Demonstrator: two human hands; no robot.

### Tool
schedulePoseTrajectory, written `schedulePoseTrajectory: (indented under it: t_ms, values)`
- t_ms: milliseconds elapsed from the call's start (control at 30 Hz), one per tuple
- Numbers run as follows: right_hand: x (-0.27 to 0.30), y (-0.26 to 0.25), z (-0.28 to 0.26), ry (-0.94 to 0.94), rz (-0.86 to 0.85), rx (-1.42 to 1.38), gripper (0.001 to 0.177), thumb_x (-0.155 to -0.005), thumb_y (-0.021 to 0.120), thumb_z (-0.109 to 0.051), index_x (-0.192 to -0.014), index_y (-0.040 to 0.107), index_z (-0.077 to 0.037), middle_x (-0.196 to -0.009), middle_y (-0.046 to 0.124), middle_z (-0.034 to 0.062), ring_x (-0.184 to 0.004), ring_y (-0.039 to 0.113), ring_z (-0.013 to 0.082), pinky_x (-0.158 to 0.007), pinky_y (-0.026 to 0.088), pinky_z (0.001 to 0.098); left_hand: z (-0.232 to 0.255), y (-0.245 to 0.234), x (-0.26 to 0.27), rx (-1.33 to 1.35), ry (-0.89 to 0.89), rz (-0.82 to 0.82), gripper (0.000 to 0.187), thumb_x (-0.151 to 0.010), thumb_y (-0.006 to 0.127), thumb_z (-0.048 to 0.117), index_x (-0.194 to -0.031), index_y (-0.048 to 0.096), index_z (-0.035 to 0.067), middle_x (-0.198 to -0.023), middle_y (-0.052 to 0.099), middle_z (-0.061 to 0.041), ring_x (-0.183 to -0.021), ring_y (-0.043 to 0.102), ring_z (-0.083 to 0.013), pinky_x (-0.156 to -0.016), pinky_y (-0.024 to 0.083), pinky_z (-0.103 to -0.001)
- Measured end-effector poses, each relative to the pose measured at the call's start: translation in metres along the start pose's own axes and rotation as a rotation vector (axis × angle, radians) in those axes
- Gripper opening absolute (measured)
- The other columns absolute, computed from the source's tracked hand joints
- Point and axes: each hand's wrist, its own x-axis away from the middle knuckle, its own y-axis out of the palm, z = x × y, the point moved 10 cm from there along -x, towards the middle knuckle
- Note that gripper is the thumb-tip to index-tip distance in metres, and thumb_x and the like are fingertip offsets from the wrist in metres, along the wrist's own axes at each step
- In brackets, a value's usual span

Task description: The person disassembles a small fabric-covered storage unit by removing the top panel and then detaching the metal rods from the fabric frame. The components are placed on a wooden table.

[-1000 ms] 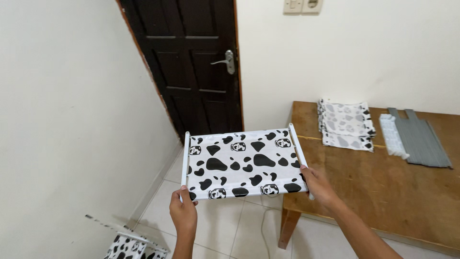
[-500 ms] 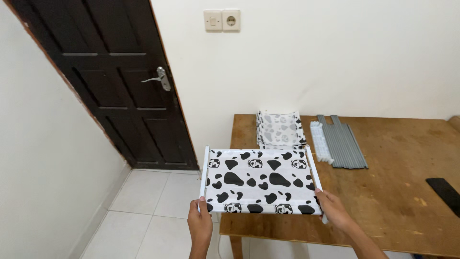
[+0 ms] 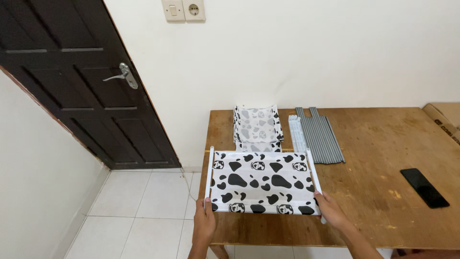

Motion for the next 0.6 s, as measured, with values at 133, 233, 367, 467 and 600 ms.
schedulePoseTrajectory:
  t_ms: [133, 233, 367, 467, 600]
  values:
    - [-0.016, 0.001, 0.007, 0.053, -0.004, 0.078, 0.040, -0.103, 0.045, -0.041, -0.103, 0.064, -0.006, -0.068, 0.055, 0.0054, -0.055, 0.052, 0.0174, -0.049, 0.045, 0.0345, -0.007, 0.015, -0.023, -0.104, 0.006, -0.051, 0.045, -0.106, 0.038, 0.042, -0.114, 0.060, 0.004, -0.103, 0.071, -0.022, -0.098, 0.068, -0.0342, -0.091, 0.050, -0.043]
    - [-0.027, 0.002, 0.011, 0.093, -0.011, 0.126, 0.041, -0.103, 0.045, -0.040, -0.098, 0.064, -0.004, -0.068, 0.054, 0.0057, -0.053, 0.050, 0.0195, -0.049, 0.045, 0.0363, -0.008, 0.023, -0.039, -0.131, 0.087, -0.060, 0.045, -0.107, 0.038, 0.039, -0.114, 0.060, 0.001, -0.105, 0.070, -0.022, -0.099, 0.069, -0.0355, -0.090, 0.051, -0.044]
    - [-0.042, -0.004, 0.021, 0.178, 0.035, 0.228, 0.041, -0.104, 0.046, -0.041, -0.095, 0.064, -0.006, -0.068, 0.055, 0.0076, -0.053, 0.050, 0.0207, -0.050, 0.042, 0.0364, -0.003, 0.034, -0.060, -0.176, 0.136, -0.059, 0.044, -0.105, 0.038, 0.038, -0.117, 0.061, 0.002, -0.108, 0.069, -0.021, -0.101, 0.066, -0.0372, -0.089, 0.050, -0.046]
    - [-0.047, 0.003, 0.020, 0.065, 0.019, 0.175, 0.044, -0.104, 0.050, -0.040, -0.090, 0.065, -0.001, -0.068, 0.058, 0.0071, -0.056, 0.054, 0.0177, -0.051, 0.047, 0.0360, -0.018, 0.043, -0.064, -0.249, 0.047, -0.135, 0.047, -0.107, 0.034, 0.042, -0.120, 0.060, 0.004, -0.107, 0.070, -0.023, -0.101, 0.066, -0.0391, -0.090, 0.050, -0.047]
    - [-0.053, 0.002, 0.033, 0.170, 0.078, 0.209, 0.039, -0.102, 0.049, -0.040, -0.091, 0.065, -0.006, -0.067, 0.059, 0.0083, -0.057, 0.054, 0.0220, -0.054, 0.048, 0.0382, -0.024, 0.048, -0.070, -0.230, -0.038, -0.191, 0.049, -0.105, 0.033, 0.046, -0.126, 0.055, 0.008, -0.111, 0.068, -0.022, -0.105, 0.065, -0.0390, -0.091, 0.048, -0.049]
